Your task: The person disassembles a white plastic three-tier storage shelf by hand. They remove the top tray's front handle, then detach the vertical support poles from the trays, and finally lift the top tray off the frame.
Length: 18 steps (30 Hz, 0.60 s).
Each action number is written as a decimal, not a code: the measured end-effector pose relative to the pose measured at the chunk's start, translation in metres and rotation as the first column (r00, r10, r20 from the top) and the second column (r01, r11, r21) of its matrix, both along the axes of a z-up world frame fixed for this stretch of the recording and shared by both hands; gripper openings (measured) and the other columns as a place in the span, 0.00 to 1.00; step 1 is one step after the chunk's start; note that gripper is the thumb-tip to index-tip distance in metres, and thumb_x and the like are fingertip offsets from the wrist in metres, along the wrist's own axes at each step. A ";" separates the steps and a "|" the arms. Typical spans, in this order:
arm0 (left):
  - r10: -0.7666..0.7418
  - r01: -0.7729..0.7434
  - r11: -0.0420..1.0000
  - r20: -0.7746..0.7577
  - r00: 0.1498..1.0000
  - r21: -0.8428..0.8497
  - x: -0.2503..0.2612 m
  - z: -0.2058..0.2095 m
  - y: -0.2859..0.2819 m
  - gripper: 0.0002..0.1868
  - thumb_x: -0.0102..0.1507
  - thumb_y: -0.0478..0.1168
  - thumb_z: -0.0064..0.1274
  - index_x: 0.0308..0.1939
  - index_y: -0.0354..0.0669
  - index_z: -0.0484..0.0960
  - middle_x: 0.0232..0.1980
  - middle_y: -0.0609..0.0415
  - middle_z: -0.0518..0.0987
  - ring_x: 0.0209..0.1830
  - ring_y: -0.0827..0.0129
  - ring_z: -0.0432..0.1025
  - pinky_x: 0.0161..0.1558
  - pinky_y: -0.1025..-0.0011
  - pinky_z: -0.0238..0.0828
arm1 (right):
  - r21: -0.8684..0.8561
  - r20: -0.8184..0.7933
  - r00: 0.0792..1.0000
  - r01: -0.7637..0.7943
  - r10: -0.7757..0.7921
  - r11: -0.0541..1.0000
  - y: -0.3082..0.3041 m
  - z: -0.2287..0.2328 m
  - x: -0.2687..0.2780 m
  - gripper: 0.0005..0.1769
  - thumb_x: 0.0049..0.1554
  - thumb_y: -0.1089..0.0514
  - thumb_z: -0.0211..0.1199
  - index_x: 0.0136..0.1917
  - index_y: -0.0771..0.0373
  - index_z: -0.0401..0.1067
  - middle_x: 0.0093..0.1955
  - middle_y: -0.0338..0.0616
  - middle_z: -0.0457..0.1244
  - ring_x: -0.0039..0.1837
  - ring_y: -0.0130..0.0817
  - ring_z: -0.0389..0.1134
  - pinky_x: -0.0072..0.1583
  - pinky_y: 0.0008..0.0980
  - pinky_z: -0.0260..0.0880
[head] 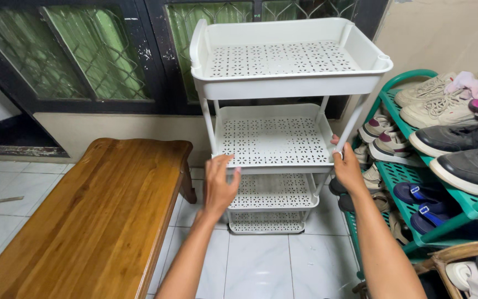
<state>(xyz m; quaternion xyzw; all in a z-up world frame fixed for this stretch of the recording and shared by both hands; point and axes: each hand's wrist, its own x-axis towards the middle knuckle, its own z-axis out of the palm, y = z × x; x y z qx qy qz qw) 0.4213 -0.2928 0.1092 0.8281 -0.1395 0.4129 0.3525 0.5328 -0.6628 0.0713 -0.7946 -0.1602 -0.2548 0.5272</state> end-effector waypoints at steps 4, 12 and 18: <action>0.149 -0.136 0.964 0.040 0.988 -0.231 0.032 0.006 0.041 0.26 0.63 0.40 0.58 0.61 0.29 0.73 0.58 0.38 0.75 0.57 0.47 0.69 0.57 0.56 0.66 | -0.006 0.004 0.999 0.036 -0.036 0.999 0.000 -0.006 0.007 0.18 0.66 0.60 0.50 0.68 0.65 0.65 0.75 0.55 0.60 0.76 0.44 0.60 0.72 0.37 0.57; -0.091 0.033 0.960 -0.200 0.975 -0.277 0.074 -0.010 0.058 0.15 0.70 0.42 0.47 0.54 0.33 0.77 0.48 0.39 0.85 0.48 0.51 0.81 0.47 0.60 0.76 | 0.058 -0.221 0.946 0.255 -0.237 0.965 0.028 0.006 -0.012 0.33 0.65 0.47 0.56 0.77 0.63 0.57 0.70 0.57 0.63 0.71 0.44 0.64 0.70 0.38 0.60; -0.096 0.044 0.965 -0.189 0.977 -0.260 0.076 -0.016 0.052 0.15 0.70 0.41 0.46 0.54 0.32 0.77 0.48 0.39 0.84 0.49 0.49 0.80 0.49 0.59 0.75 | 0.058 -0.152 0.922 0.367 -0.355 0.929 0.072 0.005 -0.041 0.54 0.60 0.42 0.62 0.81 0.76 0.39 0.81 0.71 0.46 0.81 0.56 0.50 0.76 0.41 0.50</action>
